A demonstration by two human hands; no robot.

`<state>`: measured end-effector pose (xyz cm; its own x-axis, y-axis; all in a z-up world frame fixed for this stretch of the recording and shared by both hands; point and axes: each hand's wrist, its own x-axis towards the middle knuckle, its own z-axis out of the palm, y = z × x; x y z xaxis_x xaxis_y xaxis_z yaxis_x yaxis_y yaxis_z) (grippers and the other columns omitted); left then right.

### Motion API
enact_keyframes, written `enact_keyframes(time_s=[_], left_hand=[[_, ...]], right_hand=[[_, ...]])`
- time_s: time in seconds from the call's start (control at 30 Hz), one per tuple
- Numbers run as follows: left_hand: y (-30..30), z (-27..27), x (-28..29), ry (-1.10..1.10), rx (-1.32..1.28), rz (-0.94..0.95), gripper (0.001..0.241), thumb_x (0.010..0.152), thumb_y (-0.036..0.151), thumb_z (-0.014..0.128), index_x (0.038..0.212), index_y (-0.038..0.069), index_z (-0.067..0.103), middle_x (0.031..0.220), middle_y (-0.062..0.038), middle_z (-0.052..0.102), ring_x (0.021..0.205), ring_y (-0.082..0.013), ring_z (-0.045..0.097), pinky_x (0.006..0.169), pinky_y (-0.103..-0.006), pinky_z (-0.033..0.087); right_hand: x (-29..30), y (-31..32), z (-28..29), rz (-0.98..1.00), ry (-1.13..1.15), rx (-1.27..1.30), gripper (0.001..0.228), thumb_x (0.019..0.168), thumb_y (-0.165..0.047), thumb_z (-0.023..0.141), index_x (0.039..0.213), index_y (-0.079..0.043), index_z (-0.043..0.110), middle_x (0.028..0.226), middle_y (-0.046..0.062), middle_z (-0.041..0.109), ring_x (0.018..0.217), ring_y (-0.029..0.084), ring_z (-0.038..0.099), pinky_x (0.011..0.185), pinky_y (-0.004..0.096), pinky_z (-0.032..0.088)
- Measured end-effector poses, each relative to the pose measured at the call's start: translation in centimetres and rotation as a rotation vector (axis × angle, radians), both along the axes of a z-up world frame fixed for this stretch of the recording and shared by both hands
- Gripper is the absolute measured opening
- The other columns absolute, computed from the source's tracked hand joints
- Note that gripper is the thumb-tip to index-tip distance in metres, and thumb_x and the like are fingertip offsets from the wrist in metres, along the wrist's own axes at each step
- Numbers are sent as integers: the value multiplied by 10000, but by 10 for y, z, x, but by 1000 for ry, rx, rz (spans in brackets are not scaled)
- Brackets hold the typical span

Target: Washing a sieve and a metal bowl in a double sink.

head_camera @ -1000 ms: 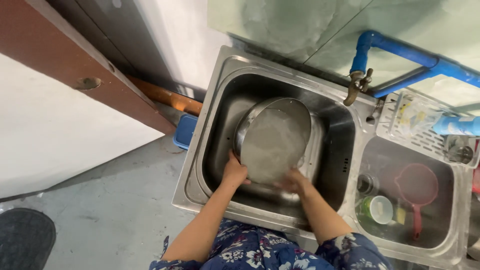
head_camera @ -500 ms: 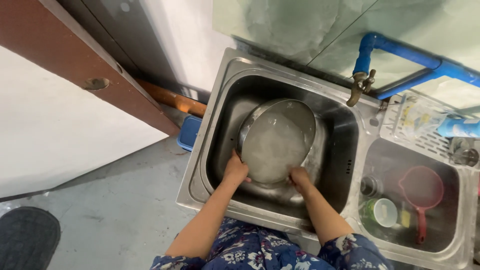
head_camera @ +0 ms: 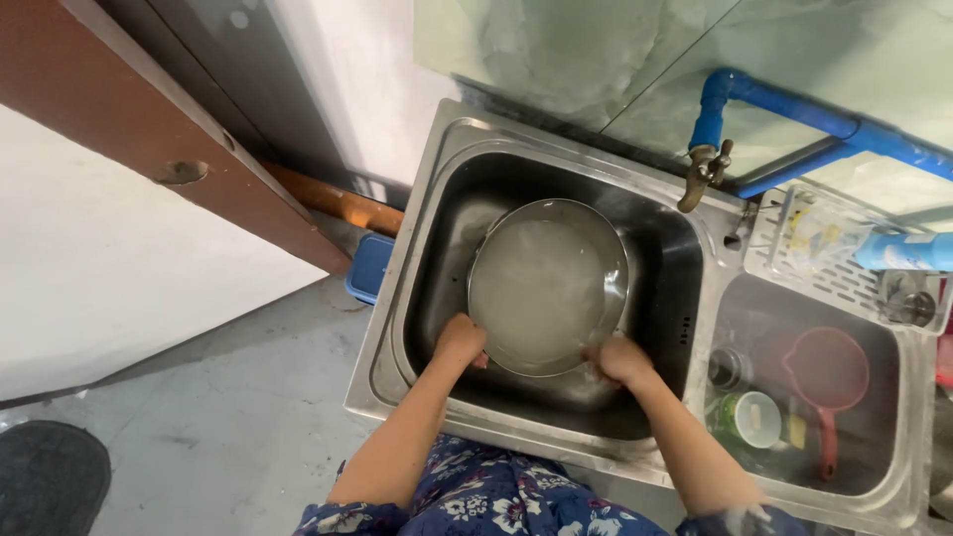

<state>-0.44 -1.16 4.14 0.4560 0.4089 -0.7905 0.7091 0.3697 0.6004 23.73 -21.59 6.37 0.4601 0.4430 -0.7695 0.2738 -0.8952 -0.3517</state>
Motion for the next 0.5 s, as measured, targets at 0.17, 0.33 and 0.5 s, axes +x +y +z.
enact_keyframes(time_s=[0.17,0.33,0.5], left_hand=[[-3,-19,3,66,11,-62,363,952,128,513,947,-178,710,788,-255,748,593,-287,720,571,-388,596],[-9,-64,6,-38,-93,155,283,835,40,598,1044,-140,663,1008,-274,727,711,-329,753,575,-417,650],[-10,-72,2,-173,-73,192,380,805,-18,573,1147,-168,645,1079,-294,711,851,-378,741,617,-422,632]], right_hand=[[-1,31,-39,652,-1093,481,245,857,-242,613,970,-86,764,992,193,754,922,367,718,789,489,558],[-74,90,-49,838,-701,387,405,890,-325,590,1202,-85,685,1326,200,665,1248,363,602,1070,451,466],[-35,95,-315,679,-351,971,452,1084,-275,460,1441,-21,572,1543,244,477,1435,441,415,1162,527,333]])
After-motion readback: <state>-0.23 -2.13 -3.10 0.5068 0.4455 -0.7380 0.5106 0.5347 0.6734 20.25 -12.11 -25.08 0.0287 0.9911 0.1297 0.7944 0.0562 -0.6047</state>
